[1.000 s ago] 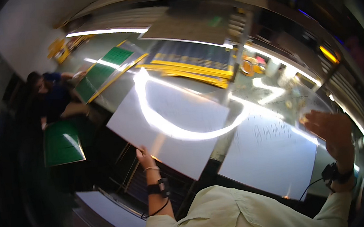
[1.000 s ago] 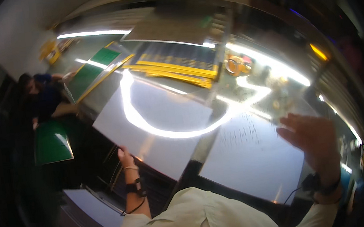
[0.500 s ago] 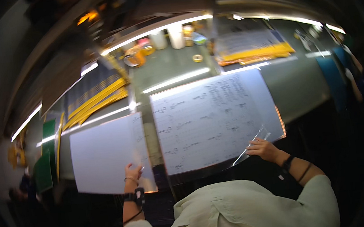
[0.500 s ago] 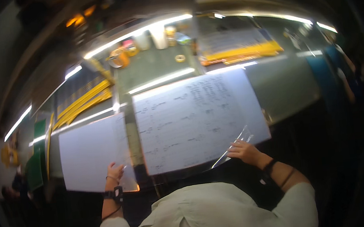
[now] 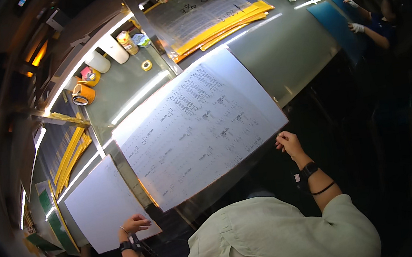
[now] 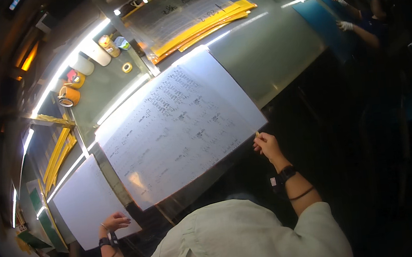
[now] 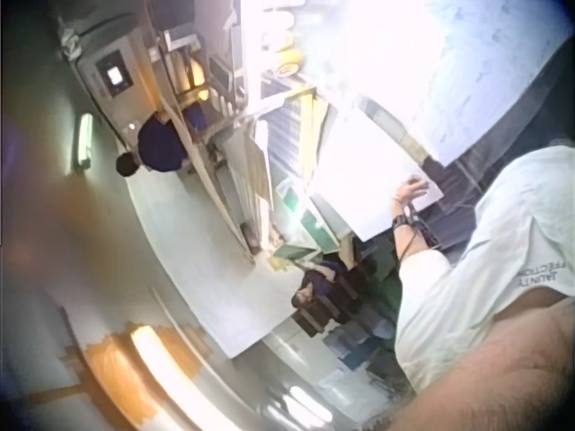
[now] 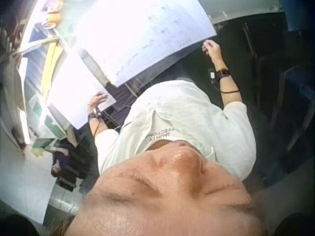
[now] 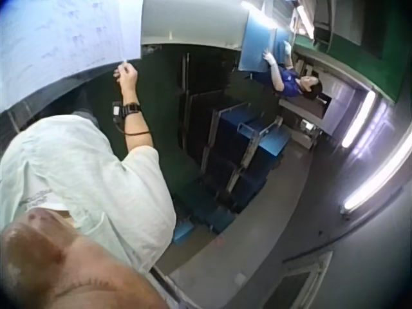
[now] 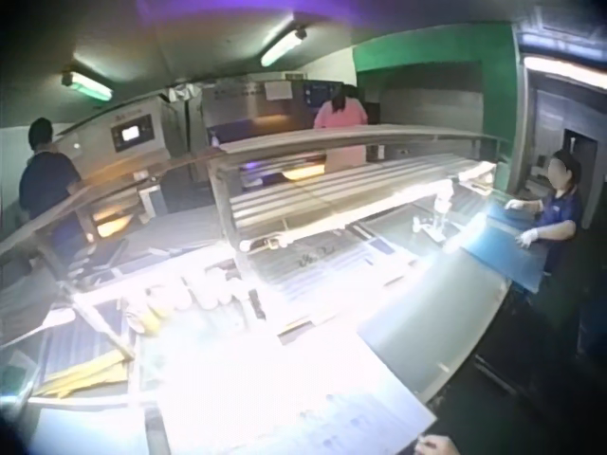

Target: Inspecting and sorting printed circuit board panels or films on a fabrication floor.

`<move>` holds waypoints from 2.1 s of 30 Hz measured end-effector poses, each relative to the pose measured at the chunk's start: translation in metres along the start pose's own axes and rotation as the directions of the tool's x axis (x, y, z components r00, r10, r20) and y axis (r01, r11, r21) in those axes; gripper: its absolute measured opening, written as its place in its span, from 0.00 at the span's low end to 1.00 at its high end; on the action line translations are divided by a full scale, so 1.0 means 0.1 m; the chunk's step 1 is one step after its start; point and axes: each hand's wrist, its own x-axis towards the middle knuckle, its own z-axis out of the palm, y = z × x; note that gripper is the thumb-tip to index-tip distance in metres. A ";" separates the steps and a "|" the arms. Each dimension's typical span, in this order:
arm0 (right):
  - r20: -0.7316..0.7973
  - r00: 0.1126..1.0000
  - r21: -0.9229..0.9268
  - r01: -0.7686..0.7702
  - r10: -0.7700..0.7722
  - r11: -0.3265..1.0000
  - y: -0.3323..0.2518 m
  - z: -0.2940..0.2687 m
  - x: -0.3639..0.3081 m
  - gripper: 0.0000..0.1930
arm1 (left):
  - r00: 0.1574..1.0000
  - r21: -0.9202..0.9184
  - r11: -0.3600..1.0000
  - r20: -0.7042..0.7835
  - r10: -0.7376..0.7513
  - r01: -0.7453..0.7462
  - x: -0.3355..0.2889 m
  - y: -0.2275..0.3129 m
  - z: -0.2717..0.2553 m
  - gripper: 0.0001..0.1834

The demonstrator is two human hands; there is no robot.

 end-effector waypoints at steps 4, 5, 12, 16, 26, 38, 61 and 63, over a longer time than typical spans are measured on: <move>0.040 0.999 -0.061 -0.012 0.014 0.998 -0.11 -0.03 -0.07 0.06 | 0.998 -0.376 0.926 0.065 -0.010 0.034 0.17 0.50 -0.14 0.16; 0.113 0.994 -0.118 -0.001 0.015 0.993 -0.12 -0.02 -0.10 0.05 | 0.995 -0.392 0.915 -0.069 0.071 -0.093 0.26 0.54 -0.23 0.16; -0.083 0.996 0.246 -0.019 0.041 0.969 -0.15 -0.10 0.01 0.07 | 0.789 0.134 0.924 -0.486 0.377 -0.359 0.60 1.10 0.28 0.13; -0.167 0.980 0.096 0.124 -0.107 0.988 -0.18 -0.19 0.15 0.04 | 0.799 0.139 0.920 -0.460 0.387 -0.365 0.50 1.19 0.38 0.13; -0.227 0.867 -0.487 0.293 -0.443 0.823 -0.37 -0.34 0.36 0.05 | 0.791 -0.149 0.827 -0.422 0.443 -0.543 0.42 1.45 0.44 0.11; -0.088 0.909 -0.380 0.349 -0.409 0.857 -0.31 -0.34 0.63 0.06 | 0.905 -0.153 0.908 -0.244 0.349 -0.391 0.19 1.53 0.44 0.14; -0.022 0.974 -0.302 0.209 -0.226 0.930 -0.02 -0.65 0.72 0.07 | 0.483 0.647 0.759 -0.689 0.541 0.073 1.20 2.46 0.25 0.33; -0.023 0.968 -0.292 0.232 -0.250 0.928 0.03 -0.63 0.74 0.07 | 0.546 0.721 0.659 -0.648 0.530 0.215 1.21 2.46 0.21 0.32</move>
